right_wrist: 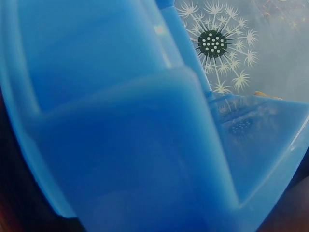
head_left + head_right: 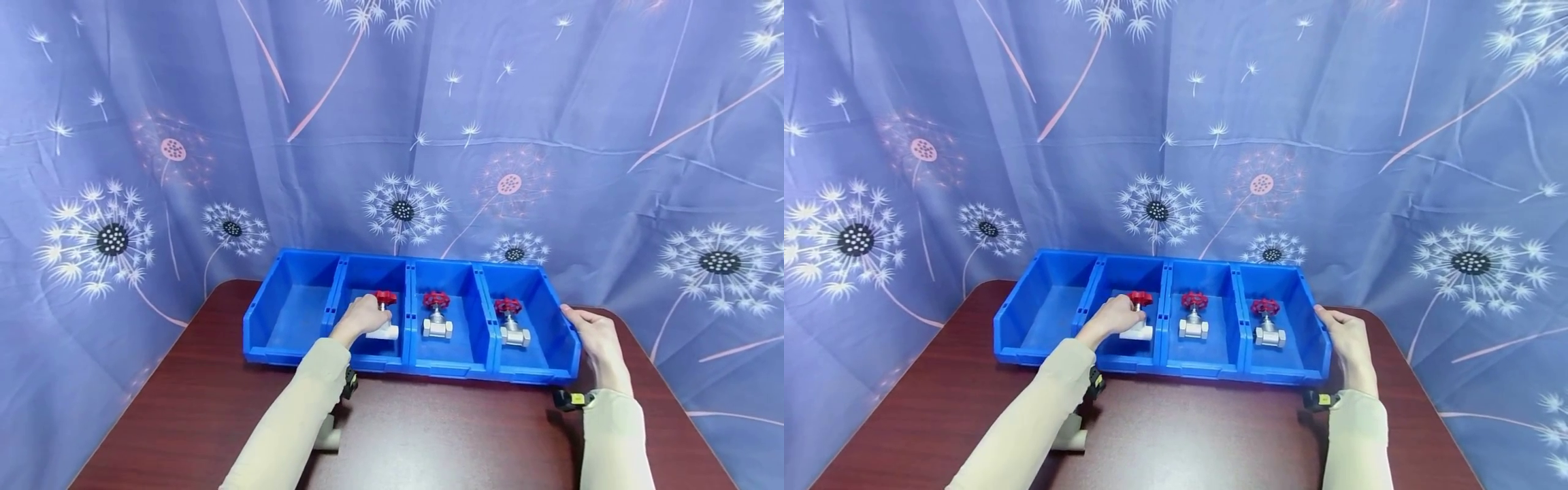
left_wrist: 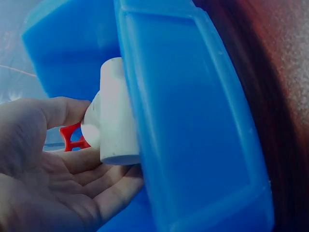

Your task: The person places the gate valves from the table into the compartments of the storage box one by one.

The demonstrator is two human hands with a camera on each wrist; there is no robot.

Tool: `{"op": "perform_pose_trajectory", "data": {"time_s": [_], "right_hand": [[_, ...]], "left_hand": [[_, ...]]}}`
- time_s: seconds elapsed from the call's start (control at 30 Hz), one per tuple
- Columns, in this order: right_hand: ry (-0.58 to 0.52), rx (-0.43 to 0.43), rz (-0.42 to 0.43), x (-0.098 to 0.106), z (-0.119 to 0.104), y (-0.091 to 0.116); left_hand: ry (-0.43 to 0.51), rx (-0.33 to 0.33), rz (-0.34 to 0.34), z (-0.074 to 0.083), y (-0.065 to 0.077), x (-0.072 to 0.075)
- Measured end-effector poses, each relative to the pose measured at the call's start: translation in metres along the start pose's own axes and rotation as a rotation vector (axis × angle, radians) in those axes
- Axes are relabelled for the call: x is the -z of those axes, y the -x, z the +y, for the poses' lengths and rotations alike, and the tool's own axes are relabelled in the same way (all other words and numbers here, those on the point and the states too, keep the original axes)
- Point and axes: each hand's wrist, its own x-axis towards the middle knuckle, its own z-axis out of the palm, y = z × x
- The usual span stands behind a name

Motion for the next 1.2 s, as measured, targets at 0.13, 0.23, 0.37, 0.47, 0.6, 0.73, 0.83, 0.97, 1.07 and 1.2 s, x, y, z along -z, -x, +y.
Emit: {"op": "perform_pose_trajectory", "data": {"time_s": [0.13,0.23,0.37,0.47,0.6,0.73,0.83,0.97,1.07,1.2], "right_hand": [[-0.02,0.015,0.0,0.0008,0.0014,-0.0005],[-0.046,0.036,-0.005,0.0019,0.0017,-0.0013],[-0.046,0.048,-0.003,0.0021,0.0019,-0.0009],[-0.033,0.04,-0.003,0.0016,0.0016,-0.0003],[-0.025,0.038,-0.006,0.001,0.0015,0.0],[-0.025,0.04,0.008,0.0012,0.0021,0.0004],[-0.034,0.039,0.002,0.0008,0.0024,0.001],[-0.043,0.038,-0.004,0.0004,0.0017,0.001],[-0.037,0.038,0.005,0.0007,0.0011,0.0009],[-0.036,0.036,0.01,0.0012,0.001,0.001]], "left_hand": [[-0.049,0.038,0.007,0.0008,-0.0052,-0.0012],[-0.07,0.063,0.01,0.0018,-0.0068,-0.0012],[-0.078,0.094,-0.014,0.0033,-0.0066,-0.001],[-0.084,0.1,-0.02,0.0045,-0.0053,-0.0022],[-0.082,0.108,-0.012,0.0055,-0.0038,-0.0035],[-0.066,0.118,-0.022,0.0047,-0.0026,-0.0047],[-0.047,0.122,-0.023,0.0031,-0.0029,-0.0059],[-0.029,0.131,-0.026,0.0015,-0.0063,-0.0059],[-0.026,0.137,-0.042,0.0007,-0.0093,-0.0056],[-0.041,0.125,-0.047,-0.0001,-0.0086,-0.0058]]}}
